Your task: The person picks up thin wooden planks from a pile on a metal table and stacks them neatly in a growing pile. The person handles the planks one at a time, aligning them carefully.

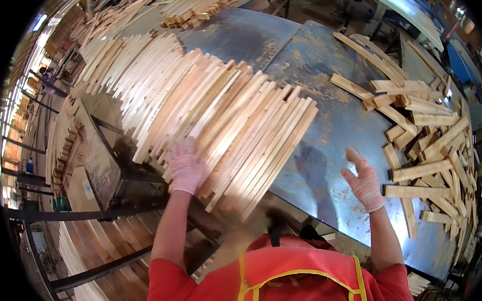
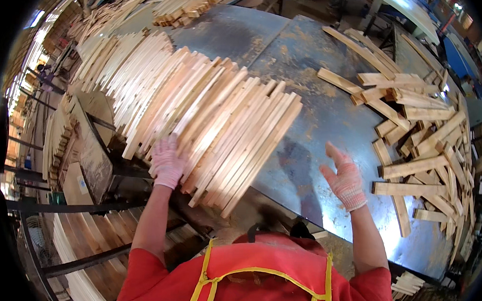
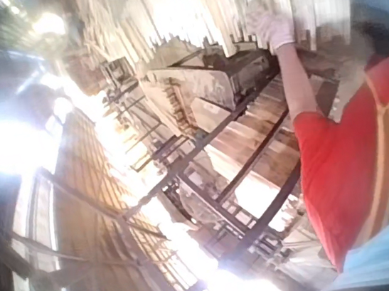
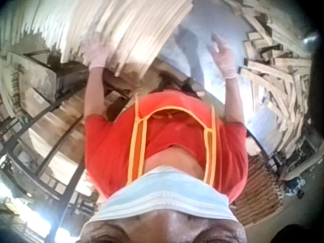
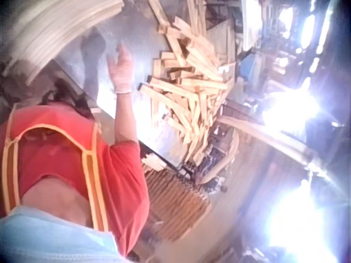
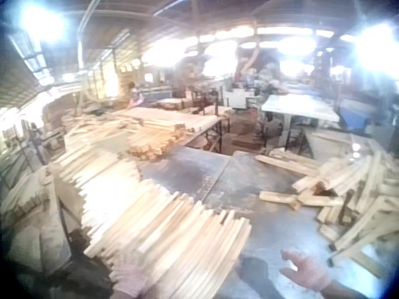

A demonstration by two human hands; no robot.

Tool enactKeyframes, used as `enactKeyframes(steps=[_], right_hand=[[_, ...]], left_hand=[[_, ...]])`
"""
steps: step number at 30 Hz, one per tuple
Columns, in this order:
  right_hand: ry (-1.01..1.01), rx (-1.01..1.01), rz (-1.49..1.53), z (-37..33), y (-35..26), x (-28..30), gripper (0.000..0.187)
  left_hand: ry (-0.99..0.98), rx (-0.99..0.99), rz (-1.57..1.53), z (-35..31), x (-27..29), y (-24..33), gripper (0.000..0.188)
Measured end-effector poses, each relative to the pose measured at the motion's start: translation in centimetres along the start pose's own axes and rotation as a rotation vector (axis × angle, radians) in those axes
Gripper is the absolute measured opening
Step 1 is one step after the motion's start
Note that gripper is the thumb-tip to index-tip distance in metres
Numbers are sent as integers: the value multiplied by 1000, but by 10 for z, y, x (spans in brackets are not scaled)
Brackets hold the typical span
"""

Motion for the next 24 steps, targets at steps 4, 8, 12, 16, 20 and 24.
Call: enactKeyframes(steps=[4,8,12,16,20,24], right_hand=[[92,-433,421,-73,166,-18,59],[660,-578,348,-158,359,105,62],[332,-872,-542,-191,440,176,85],[-197,-535,-997,-188,529,168,52],[-178,-424,-815,-126,437,142,31],[-206,-605,52,-103,285,57,55]], left_hand=[[-180,54,-95,11,-14,-29,85],[-110,-88,-16,12,-9,-23,70],[0,6,174,-12,22,-27,65],[31,200,-149,-39,57,-8,61],[-82,267,-340,-110,70,20,63],[-65,176,-447,-153,50,55,64]])
Point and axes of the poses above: each hand's wrist, its own z-axis towards the middle knuckle, its own x-axis out of the back of the hand, y = z × x, the point moved 9 cm from there along z, towards the middle knuckle, and after that the axes turned 4 degrees about y, right-handed, at the moved point
